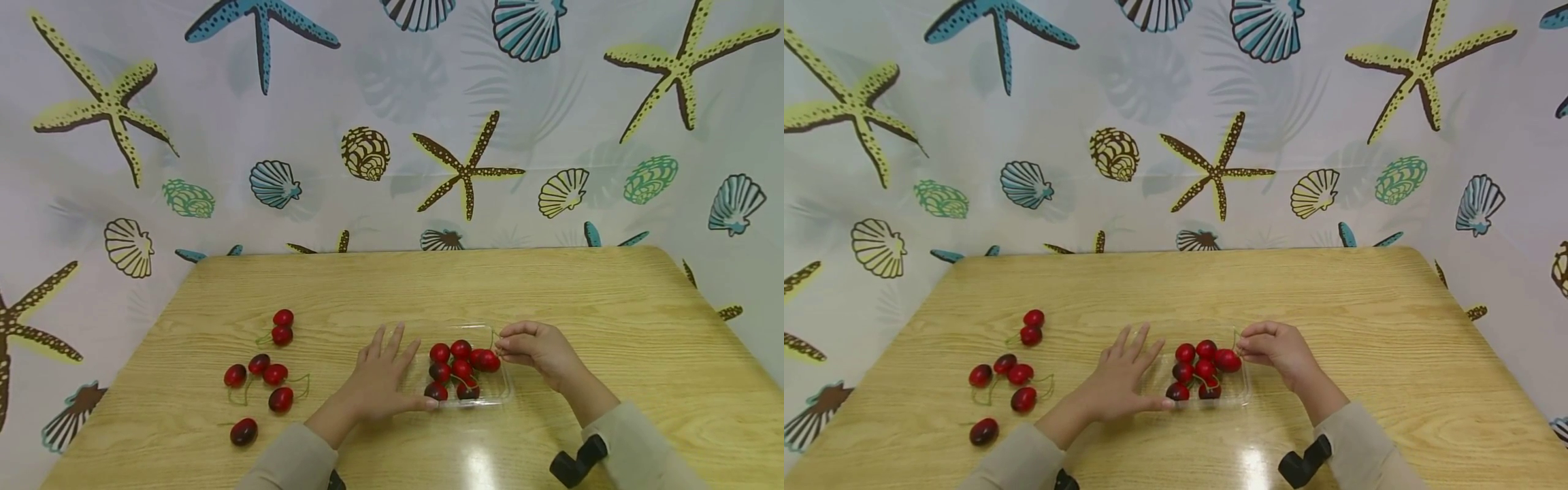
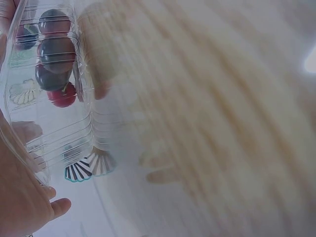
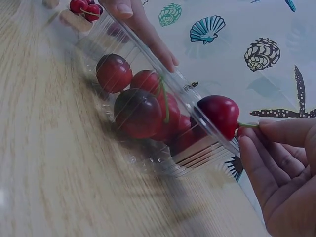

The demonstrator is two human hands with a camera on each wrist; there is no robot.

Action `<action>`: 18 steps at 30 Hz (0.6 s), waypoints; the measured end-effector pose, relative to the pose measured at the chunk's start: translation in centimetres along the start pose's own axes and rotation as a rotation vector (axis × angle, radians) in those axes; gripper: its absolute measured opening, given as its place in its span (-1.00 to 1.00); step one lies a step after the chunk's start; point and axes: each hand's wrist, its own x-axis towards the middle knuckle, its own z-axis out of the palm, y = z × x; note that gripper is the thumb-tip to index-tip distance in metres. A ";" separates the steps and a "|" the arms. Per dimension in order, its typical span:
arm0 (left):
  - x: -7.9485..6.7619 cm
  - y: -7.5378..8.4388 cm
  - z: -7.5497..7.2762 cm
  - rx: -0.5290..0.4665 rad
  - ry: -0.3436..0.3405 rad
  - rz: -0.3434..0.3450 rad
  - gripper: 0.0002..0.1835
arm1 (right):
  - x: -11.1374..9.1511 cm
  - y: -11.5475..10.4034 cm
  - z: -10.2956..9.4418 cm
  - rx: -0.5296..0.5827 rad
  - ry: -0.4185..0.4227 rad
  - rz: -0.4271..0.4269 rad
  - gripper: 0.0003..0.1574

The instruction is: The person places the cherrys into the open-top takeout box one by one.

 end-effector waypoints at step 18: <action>0.0 0.1 0.0 0.005 -0.001 -0.006 0.10 | -0.6 0.1 -0.2 0.005 -0.029 0.024 -0.87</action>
